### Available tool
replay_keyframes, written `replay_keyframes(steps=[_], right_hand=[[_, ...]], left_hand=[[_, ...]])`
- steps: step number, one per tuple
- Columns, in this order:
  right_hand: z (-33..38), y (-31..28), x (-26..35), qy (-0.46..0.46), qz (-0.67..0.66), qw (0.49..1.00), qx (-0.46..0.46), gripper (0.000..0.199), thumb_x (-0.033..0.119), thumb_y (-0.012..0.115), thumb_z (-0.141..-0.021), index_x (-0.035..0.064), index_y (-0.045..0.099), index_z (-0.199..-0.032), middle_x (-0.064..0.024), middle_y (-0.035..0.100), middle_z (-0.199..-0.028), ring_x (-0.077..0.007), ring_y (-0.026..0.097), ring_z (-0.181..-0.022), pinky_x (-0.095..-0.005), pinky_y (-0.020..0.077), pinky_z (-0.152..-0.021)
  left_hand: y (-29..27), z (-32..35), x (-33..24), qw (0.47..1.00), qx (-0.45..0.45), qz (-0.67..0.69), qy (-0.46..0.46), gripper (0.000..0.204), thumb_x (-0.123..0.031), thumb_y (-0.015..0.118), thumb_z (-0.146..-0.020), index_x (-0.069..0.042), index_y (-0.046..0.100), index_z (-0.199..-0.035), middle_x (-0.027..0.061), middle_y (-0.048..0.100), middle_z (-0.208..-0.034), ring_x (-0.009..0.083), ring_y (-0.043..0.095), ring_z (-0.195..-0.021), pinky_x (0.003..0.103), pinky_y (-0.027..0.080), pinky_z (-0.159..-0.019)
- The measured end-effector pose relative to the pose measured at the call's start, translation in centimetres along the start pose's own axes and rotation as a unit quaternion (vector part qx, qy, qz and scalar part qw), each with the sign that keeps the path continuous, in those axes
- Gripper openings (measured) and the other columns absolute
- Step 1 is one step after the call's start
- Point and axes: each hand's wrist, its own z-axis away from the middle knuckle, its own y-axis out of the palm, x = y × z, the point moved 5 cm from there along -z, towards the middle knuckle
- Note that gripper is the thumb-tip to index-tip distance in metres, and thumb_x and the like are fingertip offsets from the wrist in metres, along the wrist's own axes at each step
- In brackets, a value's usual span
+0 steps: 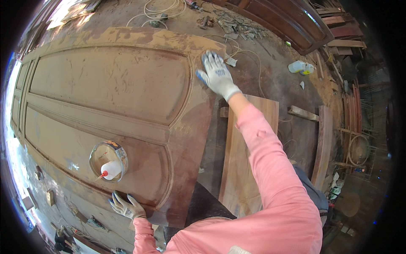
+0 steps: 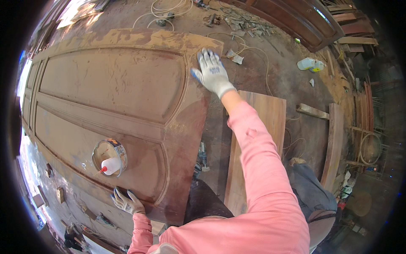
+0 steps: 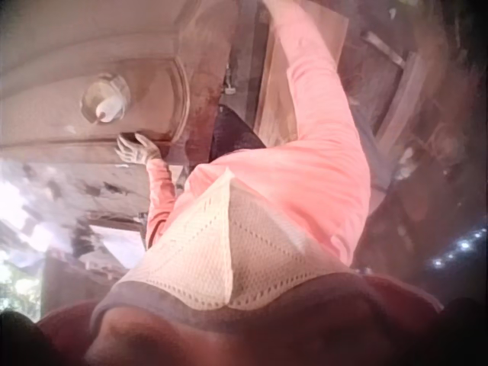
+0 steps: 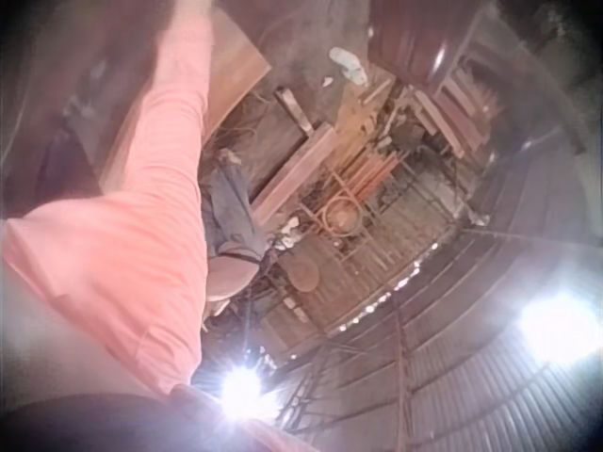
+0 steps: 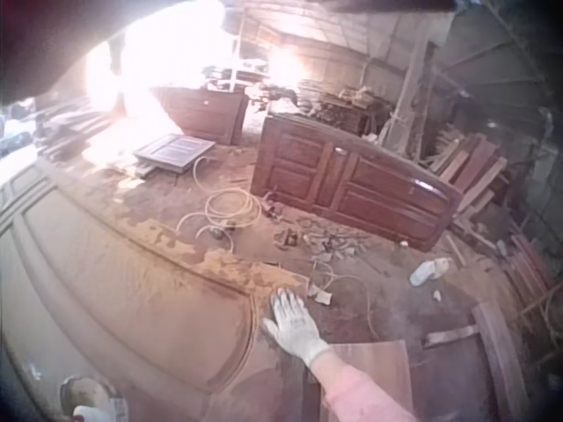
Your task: The person applies glue to a crack in a wooden door panel and presses the edges together to bond them. They repeatedly rub the seam and apply additional glue from a bottle to ensure the joint is sealed.
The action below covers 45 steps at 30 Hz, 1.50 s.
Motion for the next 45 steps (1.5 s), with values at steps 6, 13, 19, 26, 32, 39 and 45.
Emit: replay_keyframes(steps=[6,13,19,26,32,39,45], right_hand=[[-1.0,1.3,2.2,-0.034,-0.006,0.999,0.001,0.081,0.06,0.037,-0.11,0.0001,0.031,-0.165,-0.0218,0.027,-0.173,-0.0369,0.021,-0.162,-0.047,0.0142,-0.133],[-3.9,0.3,2.0,0.028,-0.011,1.0,-0.003,0.081,0.06,0.041,-0.109,0.0024,0.032,-0.165,-0.0215,0.026,-0.173,-0.0363,0.022,-0.162,-0.0467,0.0142,-0.133],[-2.2,0.6,0.9,-0.008,0.01,1.0,0.006,0.079,0.058,0.04,-0.11,0.0022,0.032,-0.165,-0.019,0.026,-0.174,-0.0332,0.023,-0.162,-0.0464,0.0151,-0.133],[-0.1,1.7,3.2,-0.027,-0.021,0.999,-0.03,0.08,0.059,0.038,-0.109,0.002,0.033,-0.164,-0.0196,0.026,-0.173,-0.0339,0.022,-0.162,-0.0464,0.0117,-0.133],[1.4,0.7,0.2,0.107,0.025,0.993,-0.033,0.082,0.057,0.04,-0.11,-0.0028,0.029,-0.164,-0.0257,0.024,-0.173,-0.0382,0.021,-0.161,-0.0485,0.0126,-0.133],[2.3,-0.5,0.1,0.141,0.016,0.99,-0.013,0.085,0.058,0.043,-0.108,-0.0062,0.029,-0.163,-0.0287,0.025,-0.171,-0.0435,0.024,-0.159,-0.0526,0.0154,-0.131],[5.3,0.4,2.5,0.162,0.051,0.985,-0.002,0.085,0.058,0.042,-0.109,-0.0094,0.031,-0.16,-0.0312,0.029,-0.169,-0.0446,0.028,-0.158,-0.0535,0.0194,-0.13]], left_hand=[[0.2,0.1,0.3,1.0,0.009,0.001,-0.006,0.065,-0.045,0.051,-0.106,-0.005,0.044,-0.158,0.0161,0.047,-0.161,0.0448,0.033,-0.153,0.06,0.024,-0.125],[0.1,0.0,-0.1,1.0,0.009,0.0,0.0,0.066,-0.043,0.052,-0.105,-0.006,0.044,-0.159,0.0161,0.047,-0.16,0.0441,0.032,-0.153,0.06,0.023,-0.126],[0.1,0.0,0.0,1.0,0.011,0.002,-0.008,0.066,-0.043,0.051,-0.105,-0.004,0.044,-0.158,0.0162,0.047,-0.159,0.0442,0.033,-0.153,0.061,0.023,-0.125],[0.0,0.0,0.1,1.0,0.005,-0.004,-0.004,0.067,-0.046,0.05,-0.106,-0.005,0.044,-0.159,0.0157,0.047,-0.159,0.044,0.033,-0.153,0.061,0.023,-0.125],[0.3,-0.3,0.0,1.0,0.004,0.008,0.002,0.067,-0.048,0.049,-0.106,-0.005,0.044,-0.158,0.0157,0.047,-0.16,0.0435,0.032,-0.153,0.061,0.023,-0.125],[0.3,-0.1,-0.1,1.0,0.019,-0.009,-0.011,0.066,-0.048,0.048,-0.107,-0.006,0.045,-0.158,0.0159,0.047,-0.16,0.044,0.032,-0.153,0.06,0.023,-0.125],[0.2,0.1,0.3,1.0,0.019,-0.001,-0.017,0.066,-0.047,0.049,-0.108,-0.005,0.044,-0.158,0.0163,0.047,-0.159,0.0453,0.032,-0.152,0.061,0.024,-0.125]])
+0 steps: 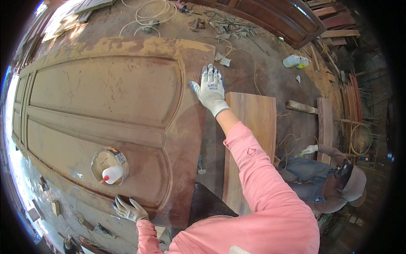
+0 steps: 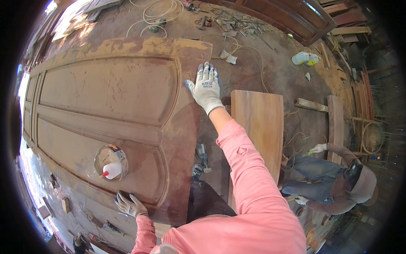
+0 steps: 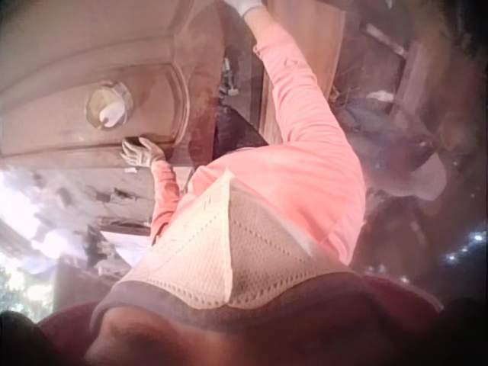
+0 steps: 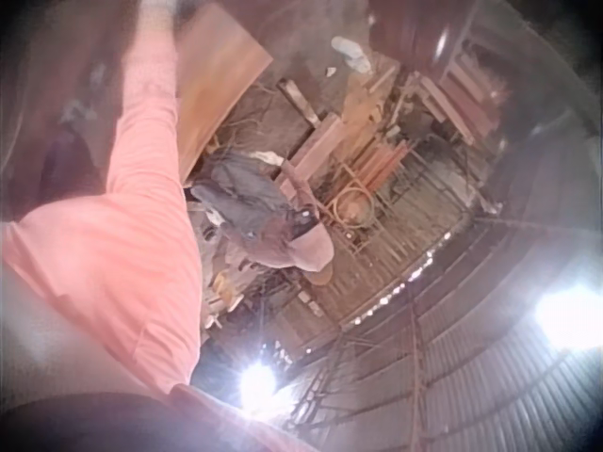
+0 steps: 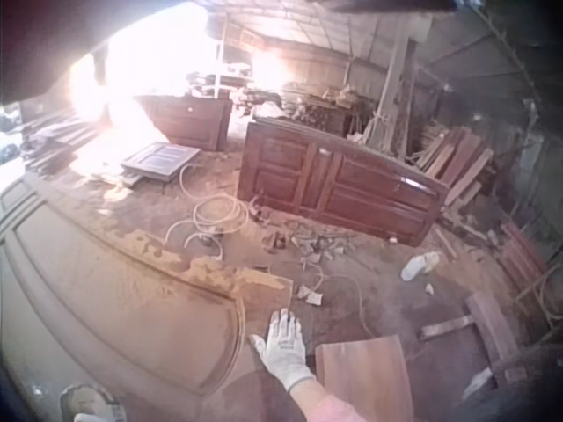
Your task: The person applies glue to a crack in a wooden door panel and presses the edges together to bond them. They repeatedly rub the seam and apply additional glue from a bottle to ensure the joint is sealed.
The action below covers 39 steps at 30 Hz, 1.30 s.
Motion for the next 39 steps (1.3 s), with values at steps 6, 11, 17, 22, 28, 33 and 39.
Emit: replay_keyframes(steps=[6,11,17,22,28,33,39], right_hand=[[-0.8,0.2,-0.7,0.018,0.001,1.0,-0.015,0.086,0.061,0.037,-0.109,-0.008,0.031,-0.161,-0.0297,0.029,-0.169,-0.0432,0.028,-0.158,-0.0556,0.0176,-0.129],[-1.1,-1.9,-1.4,0.005,-0.007,1.0,-0.004,0.086,0.062,0.039,-0.108,-0.0076,0.037,-0.159,-0.0292,0.029,-0.169,-0.046,0.026,-0.157,-0.0571,0.0163,-0.129],[-10.6,-1.1,4.9,-0.09,-0.064,0.993,-0.047,0.085,0.064,0.037,-0.108,0.0019,0.03,-0.166,-0.0215,0.021,-0.175,-0.0395,0.014,-0.163,-0.053,0.0057,-0.132],[-17.1,0.9,6.9,-0.064,-0.079,0.995,0.001,0.086,0.066,0.031,-0.108,0.0045,0.027,-0.168,-0.0166,0.022,-0.176,-0.0336,0.014,-0.164,-0.0517,0.002,-0.133],[-15.3,1.5,2.3,0.06,-0.084,0.991,-0.08,0.087,0.065,0.036,-0.106,0.0001,0.033,-0.165,-0.0203,0.027,-0.173,-0.0352,0.017,-0.163,-0.0528,0.0011,-0.132],[-12.0,1.9,-0.3,0.11,-0.052,0.987,-0.102,0.09,0.064,0.039,-0.106,-0.0062,0.035,-0.162,-0.028,0.029,-0.17,-0.0427,0.023,-0.16,-0.054,0.0103,-0.131],[-3.7,1.6,1.2,0.039,-0.049,0.994,-0.088,0.087,0.06,0.042,-0.107,-0.0087,0.036,-0.16,-0.0303,0.031,-0.168,-0.0453,0.026,-0.158,-0.0543,0.0161,-0.13]], left_hand=[[0.0,-0.1,-0.5,1.0,-0.01,-0.007,0.017,0.064,-0.044,0.051,-0.107,-0.005,0.045,-0.158,0.0161,0.047,-0.159,0.0451,0.032,-0.152,0.061,0.025,-0.125],[-0.1,0.0,-0.5,1.0,-0.012,-0.008,0.013,0.063,-0.042,0.052,-0.107,-0.005,0.045,-0.158,0.0162,0.047,-0.159,0.0448,0.033,-0.152,0.06,0.024,-0.125],[0.1,-0.3,-0.4,1.0,0.002,-0.011,0.002,0.065,-0.045,0.047,-0.108,-0.005,0.044,-0.158,0.016,0.047,-0.16,0.0442,0.032,-0.153,0.06,0.023,-0.126],[0.3,-0.4,0.0,1.0,0.003,-0.014,0.012,0.066,-0.047,0.046,-0.108,-0.005,0.044,-0.159,0.0164,0.046,-0.161,0.0442,0.03,-0.154,0.06,0.022,-0.126],[0.2,0.0,0.5,1.0,0.002,-0.01,0.012,0.067,-0.048,0.046,-0.108,-0.005,0.044,-0.159,0.0165,0.046,-0.16,0.0446,0.03,-0.154,0.06,0.021,-0.126],[0.3,-0.1,0.0,1.0,0.005,-0.016,0.012,0.066,-0.047,0.047,-0.108,-0.005,0.044,-0.159,0.0161,0.046,-0.16,0.0447,0.03,-0.154,0.06,0.022,-0.126],[0.1,0.0,-0.2,1.0,0.005,-0.018,0.008,0.065,-0.046,0.048,-0.108,-0.005,0.044,-0.159,0.0157,0.046,-0.16,0.0445,0.031,-0.154,0.061,0.022,-0.126]])
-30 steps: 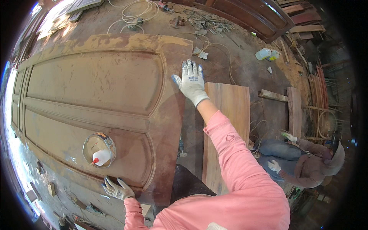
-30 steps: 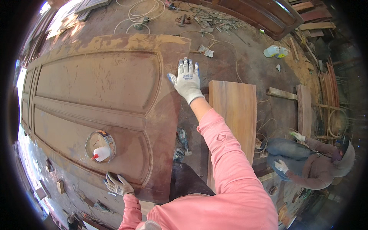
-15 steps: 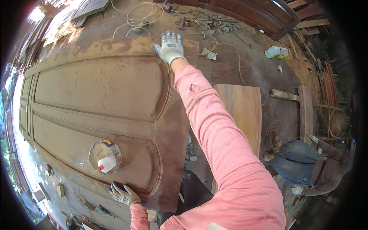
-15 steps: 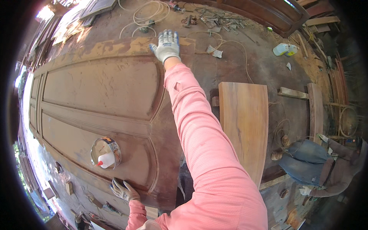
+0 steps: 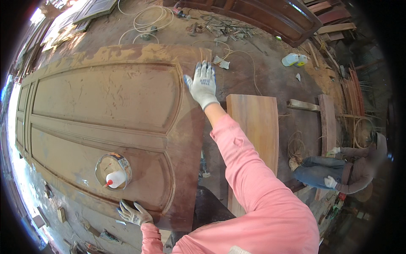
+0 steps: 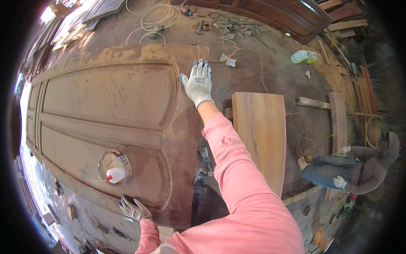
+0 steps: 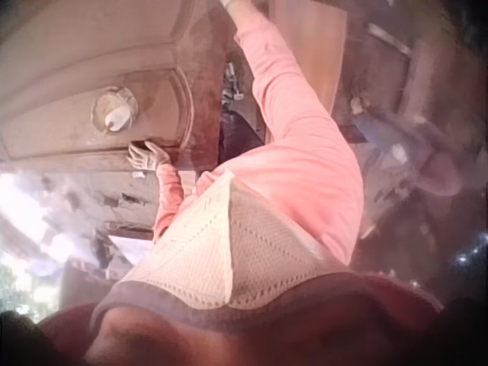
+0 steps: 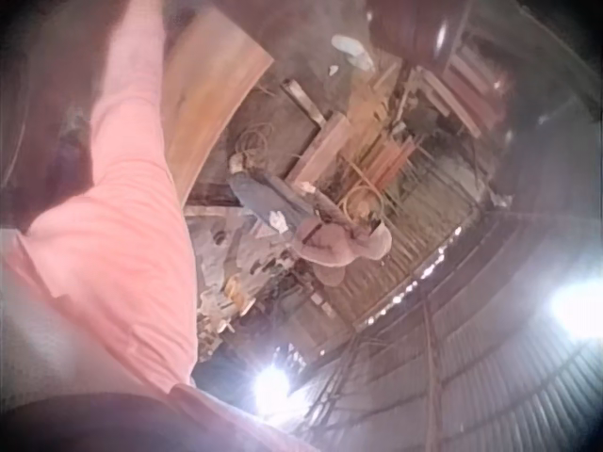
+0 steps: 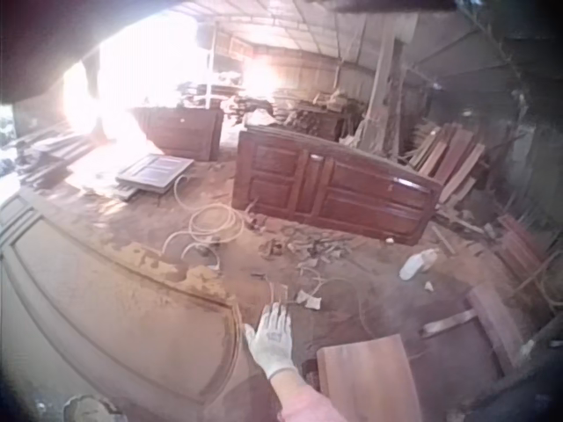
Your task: The person applies glue to a crack in a wooden door panel and presses the edges together to bond them. They repeatedly rub the seam and apply additional glue from a bottle to ensure the joint is sealed.
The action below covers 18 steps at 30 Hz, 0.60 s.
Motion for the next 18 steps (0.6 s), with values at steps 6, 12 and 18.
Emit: replay_keyframes(steps=[6,12,18], right_hand=[[0.5,-1.4,-1.5,-0.029,-0.015,0.999,0.006,0.089,0.061,0.043,-0.107,-0.0097,0.034,-0.16,-0.0315,0.032,-0.167,-0.0454,0.025,-0.159,-0.0529,0.0142,-0.131],[2.1,-1.3,-1.0,-0.015,0.057,0.996,0.067,0.088,0.06,0.039,-0.108,-0.0092,0.031,-0.161,-0.0303,0.028,-0.169,-0.0439,0.026,-0.159,-0.0522,0.0146,-0.131],[-0.8,-1.0,-3.5,0.071,0.008,0.995,0.073,0.092,0.064,0.039,-0.107,-0.0091,0.029,-0.162,-0.0309,0.031,-0.168,-0.0476,0.026,-0.158,-0.0535,0.0141,-0.131]], left_hand=[[0.0,-0.2,-0.4,1.0,0.005,0.002,0.001,0.065,-0.043,0.051,-0.107,-0.005,0.043,-0.159,0.0154,0.047,-0.16,0.0441,0.031,-0.154,0.061,0.022,-0.126],[-0.4,-0.2,-0.5,1.0,0.006,0.011,-0.006,0.065,-0.041,0.053,-0.106,-0.004,0.043,-0.159,0.0168,0.047,-0.159,0.0451,0.031,-0.154,0.061,0.022,-0.126],[0.0,-0.2,-0.6,1.0,-0.001,0.013,0.004,0.066,-0.039,0.055,-0.105,-0.003,0.042,-0.159,0.0175,0.047,-0.16,0.0457,0.03,-0.154,0.061,0.021,-0.126]])
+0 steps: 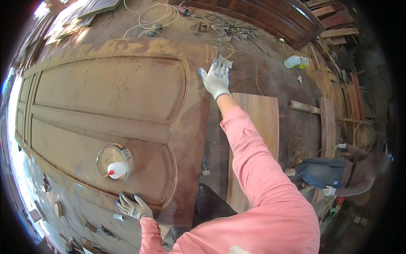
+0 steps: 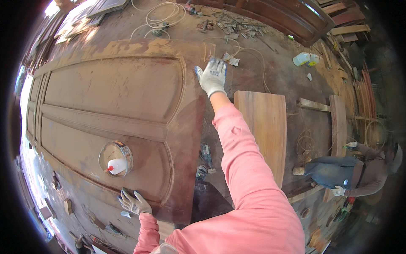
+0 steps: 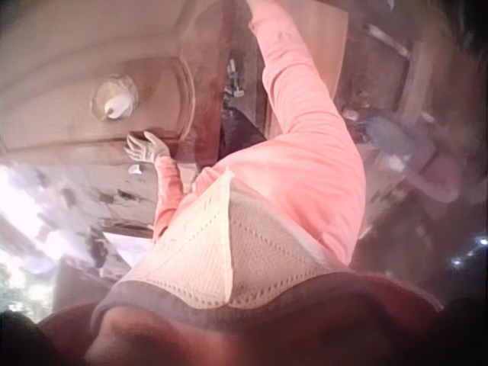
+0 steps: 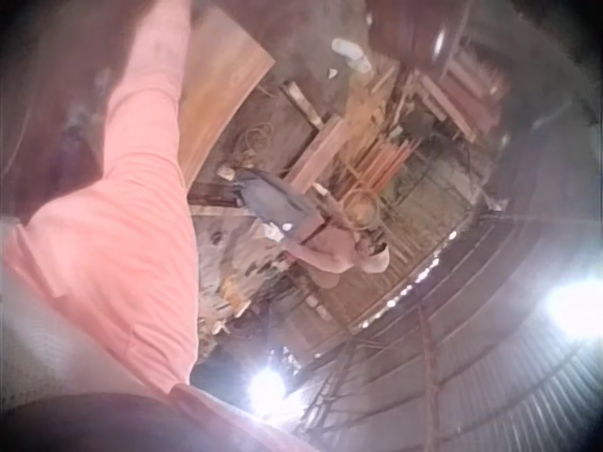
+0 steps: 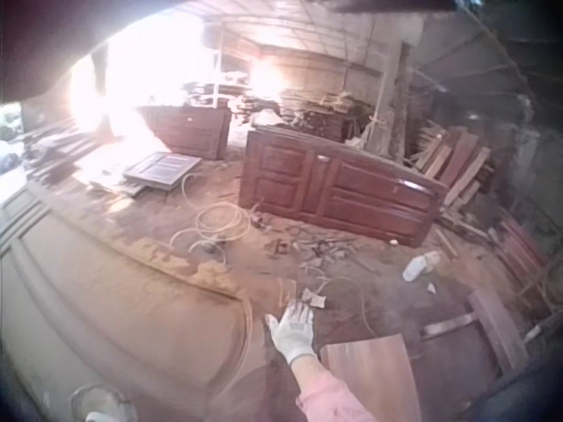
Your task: The person applies glue to a crack in a wooden door panel and presses the edges together to bond them. They repeatedly rub the seam and apply additional glue from a bottle to ensure the joint is sealed.
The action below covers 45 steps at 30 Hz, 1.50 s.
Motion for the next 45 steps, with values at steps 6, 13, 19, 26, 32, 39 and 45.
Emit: replay_keyframes(steps=[6,13,19,26,32,39,45], right_hand=[[1.7,-1.8,2.0,-0.041,0.039,0.997,-0.057,0.089,0.065,0.041,-0.106,-0.0001,0.03,-0.165,-0.0281,0.029,-0.17,-0.0512,0.022,-0.157,-0.0579,0.0113,-0.13],[1.3,0.5,-0.5,0.035,-0.043,0.998,0.025,0.082,0.061,0.037,-0.109,-0.0011,0.034,-0.163,-0.0246,0.031,-0.17,-0.0448,0.024,-0.158,-0.0563,0.0171,-0.129],[16.9,4.8,-6.6,0.087,-0.349,0.928,0.095,0.071,0.056,0.04,-0.111,-0.0054,0.057,-0.143,-0.0284,0.06,-0.143,-0.0441,0.056,-0.133,-0.0522,0.0394,-0.115],[46.3,7.5,-11.3,0.311,-0.613,0.716,0.123,0.024,0.026,0.066,-0.104,0.0028,0.072,-0.101,-0.0013,0.068,-0.087,-0.0111,0.062,-0.078,-0.029,0.0489,-0.068],[49.1,-0.5,-11.4,0.268,-0.569,0.766,0.129,0.015,0.018,0.069,-0.103,0.0045,0.069,-0.097,-0.0038,0.068,-0.081,-0.0124,0.061,-0.064,-0.0286,0.0506,-0.06],[48.0,-11.2,-10.3,0.176,-0.526,0.824,0.118,0.034,0.03,0.067,-0.106,0.0016,0.067,-0.087,-0.0047,0.067,-0.073,-0.0106,0.06,-0.063,-0.0315,0.0499,-0.062],[46.0,-11.9,-3.5,-0.104,-0.339,0.928,0.112,0.034,0.028,0.064,-0.104,-0.0001,0.071,-0.121,-0.0208,0.072,-0.123,-0.0355,0.068,-0.117,-0.0421,0.0526,-0.101]], left_hand=[[-0.4,0.1,0.1,1.0,-0.007,0.001,-0.003,0.065,-0.039,0.054,-0.106,-0.005,0.041,-0.16,0.0168,0.046,-0.16,0.0446,0.029,-0.155,0.059,0.02,-0.127],[-0.5,-0.1,-0.3,1.0,-0.002,0.004,-0.016,0.064,-0.04,0.056,-0.106,-0.005,0.043,-0.158,0.0171,0.047,-0.159,0.0447,0.032,-0.153,0.059,0.022,-0.126],[-0.8,-0.1,0.0,0.999,-0.013,0.007,-0.028,0.063,-0.04,0.06,-0.104,-0.006,0.047,-0.156,0.0171,0.05,-0.156,0.0452,0.035,-0.151,0.06,0.025,-0.125],[0.3,-0.8,-0.8,1.0,-0.018,-0.003,-0.02,0.064,-0.049,0.053,-0.107,-0.01,0.049,-0.157,0.0136,0.049,-0.159,0.0426,0.036,-0.152,0.058,0.025,-0.125],[0.7,-1.0,-0.8,0.999,-0.028,-0.003,-0.032,0.064,-0.053,0.049,-0.107,-0.012,0.05,-0.156,0.0125,0.05,-0.159,0.0422,0.036,-0.152,0.058,0.025,-0.125],[0.1,-0.8,-0.6,0.999,-0.034,0.023,-0.033,0.066,-0.052,0.05,-0.105,-0.01,0.051,-0.156,0.0136,0.051,-0.158,0.0429,0.036,-0.152,0.059,0.024,-0.125],[-0.5,-0.5,-1.2,0.998,-0.032,0.047,-0.032,0.066,-0.051,0.052,-0.105,-0.009,0.05,-0.156,0.0127,0.049,-0.16,0.0419,0.034,-0.154,0.059,0.021,-0.127]])
